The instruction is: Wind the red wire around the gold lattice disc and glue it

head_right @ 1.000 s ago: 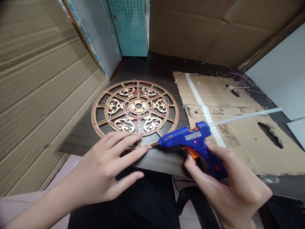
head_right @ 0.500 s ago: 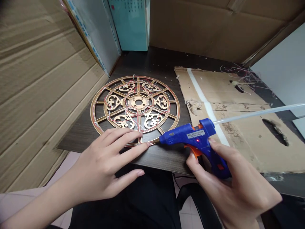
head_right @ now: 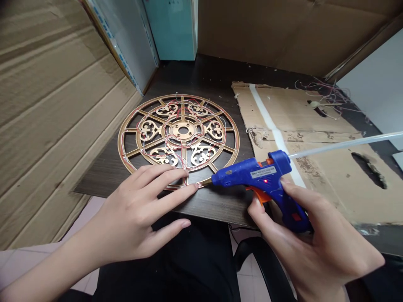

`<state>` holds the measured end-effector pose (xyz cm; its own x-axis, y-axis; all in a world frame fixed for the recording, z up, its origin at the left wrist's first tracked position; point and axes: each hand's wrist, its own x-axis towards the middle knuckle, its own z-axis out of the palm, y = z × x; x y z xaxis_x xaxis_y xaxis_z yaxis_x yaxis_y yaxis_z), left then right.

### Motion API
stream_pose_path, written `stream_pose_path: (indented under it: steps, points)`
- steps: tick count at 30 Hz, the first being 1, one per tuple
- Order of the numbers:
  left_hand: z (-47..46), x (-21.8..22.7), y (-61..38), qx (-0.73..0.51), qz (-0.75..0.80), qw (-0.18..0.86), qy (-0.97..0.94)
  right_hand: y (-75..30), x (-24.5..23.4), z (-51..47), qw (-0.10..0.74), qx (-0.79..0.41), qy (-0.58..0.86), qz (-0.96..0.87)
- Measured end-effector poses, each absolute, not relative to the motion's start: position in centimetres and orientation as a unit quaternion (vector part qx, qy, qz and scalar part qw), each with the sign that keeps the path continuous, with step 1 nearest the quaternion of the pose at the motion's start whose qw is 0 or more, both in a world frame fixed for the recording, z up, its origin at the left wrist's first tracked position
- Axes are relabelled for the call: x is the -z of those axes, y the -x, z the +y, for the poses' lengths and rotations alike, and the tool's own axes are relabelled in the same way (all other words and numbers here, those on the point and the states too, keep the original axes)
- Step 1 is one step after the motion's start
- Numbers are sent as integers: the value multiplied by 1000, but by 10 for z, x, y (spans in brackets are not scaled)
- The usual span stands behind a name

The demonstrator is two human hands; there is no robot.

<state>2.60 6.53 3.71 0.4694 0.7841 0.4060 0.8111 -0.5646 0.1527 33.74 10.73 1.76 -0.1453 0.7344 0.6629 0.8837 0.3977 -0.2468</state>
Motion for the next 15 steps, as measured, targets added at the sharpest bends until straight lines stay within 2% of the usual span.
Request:
stream_pose_path:
  steps: [11, 15]
  points:
    - [62, -38, -24, 202, -467, 23, 860, -334, -18, 112, 354, 189, 503, -765]
    - [63, -38, -25, 204, -467, 26, 860, -336, -16, 114, 358, 176, 497, -770]
